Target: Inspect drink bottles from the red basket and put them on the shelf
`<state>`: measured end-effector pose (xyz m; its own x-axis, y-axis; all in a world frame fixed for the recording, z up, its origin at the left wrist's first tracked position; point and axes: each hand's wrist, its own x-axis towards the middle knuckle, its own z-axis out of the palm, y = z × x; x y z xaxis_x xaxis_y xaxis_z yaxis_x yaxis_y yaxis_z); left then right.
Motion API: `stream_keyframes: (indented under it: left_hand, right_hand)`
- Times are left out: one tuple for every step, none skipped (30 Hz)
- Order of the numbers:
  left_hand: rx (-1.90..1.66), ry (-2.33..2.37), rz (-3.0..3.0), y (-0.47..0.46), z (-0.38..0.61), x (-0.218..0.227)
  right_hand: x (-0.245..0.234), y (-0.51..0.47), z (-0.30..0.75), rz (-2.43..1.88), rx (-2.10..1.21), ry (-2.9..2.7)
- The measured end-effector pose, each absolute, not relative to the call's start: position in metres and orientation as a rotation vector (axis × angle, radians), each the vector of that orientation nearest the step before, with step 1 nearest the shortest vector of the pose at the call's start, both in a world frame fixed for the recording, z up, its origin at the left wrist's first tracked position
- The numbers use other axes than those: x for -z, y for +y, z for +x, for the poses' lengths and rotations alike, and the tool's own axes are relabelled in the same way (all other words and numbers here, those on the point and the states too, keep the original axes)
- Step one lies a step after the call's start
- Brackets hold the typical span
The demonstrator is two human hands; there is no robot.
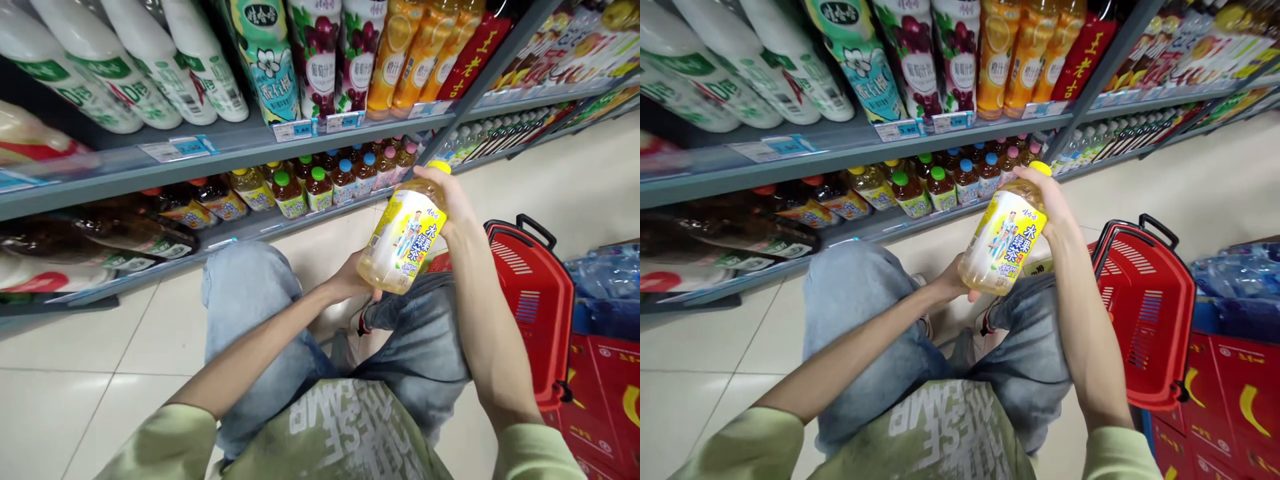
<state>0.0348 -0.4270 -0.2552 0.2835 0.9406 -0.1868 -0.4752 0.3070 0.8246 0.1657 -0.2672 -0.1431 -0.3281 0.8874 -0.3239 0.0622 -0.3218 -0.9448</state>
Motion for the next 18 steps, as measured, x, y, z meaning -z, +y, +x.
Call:
stream_keyframes:
  left_hand:
    - [-1.079, 0.818, 0.773, -0.427, 0.036, 0.257]
    - [-1.087, 0.837, 0.806, -0.427, 0.037, 0.26]
    - [-1.096, 0.831, 0.832, -0.427, 0.037, 0.262]
    - [-1.109, 0.814, 0.849, -0.428, 0.037, 0.264]
    - [-1.117, 0.795, 0.864, -0.43, 0.037, 0.266]
    - [-1.115, 0.777, 0.879, -0.431, 0.037, 0.268]
    - [-1.098, 0.765, 0.895, -0.433, 0.037, 0.269]
    - [-1.076, 0.768, 0.903, -0.434, 0.037, 0.27]
    - [-1.058, 0.787, 0.898, -0.435, 0.037, 0.271]
    - [-1.047, 0.815, 0.883, -0.435, 0.037, 0.272]
    - [-1.049, 0.85, 0.861, -0.434, 0.037, 0.274]
    - [-1.056, 0.884, 0.838, -0.434, 0.038, 0.277]
    - [-1.066, 0.912, 0.822, -0.432, 0.038, 0.281]
    - [-1.076, 0.926, 0.813, -0.431, 0.039, 0.285]
    - [-1.083, 0.925, 0.808, -0.429, 0.04, 0.29]
    - [-1.088, 0.918, 0.8, -0.428, 0.041, 0.295]
    - [-1.092, 0.909, 0.788, -0.428, 0.043, 0.3]
    - [-1.096, 0.903, 0.773, -0.428, 0.044, 0.303]
  right_hand:
    - [0.14, -0.27, 0.164, -1.292, -1.722, -1.278]
    - [0.137, -0.273, 0.163, -1.299, -1.725, -1.272]
    - [0.134, -0.277, 0.163, -1.3, -1.724, -1.269]
    - [0.132, -0.28, 0.162, -1.295, -1.718, -1.27]
    - [0.131, -0.283, 0.162, -1.291, -1.712, -1.273]
    - [0.13, -0.286, 0.161, -1.288, -1.707, -1.275]
    - [0.131, -0.288, 0.161, -1.289, -1.702, -1.271]
    - [0.132, -0.289, 0.161, -1.292, -1.701, -1.261]
    - [0.134, -0.29, 0.16, -1.297, -1.701, -1.25]
    - [0.136, -0.29, 0.16, -1.303, -1.699, -1.238]
    - [0.138, -0.289, 0.159, -1.305, -1.692, -1.229]
    - [0.14, -0.288, 0.157, -1.305, -1.684, -1.224]
    - [0.142, -0.288, 0.156, -1.302, -1.677, -1.226]
    - [0.143, -0.287, 0.155, -1.299, -1.671, -1.234]
    - [0.143, -0.287, 0.153, -1.296, -1.665, -1.245]
    - [0.143, -0.287, 0.152, -1.295, -1.659, -1.258]
    - [0.143, -0.288, 0.151, -1.293, -1.651, -1.274]
    - [0.142, -0.288, 0.15, -1.291, -1.641, -1.292]
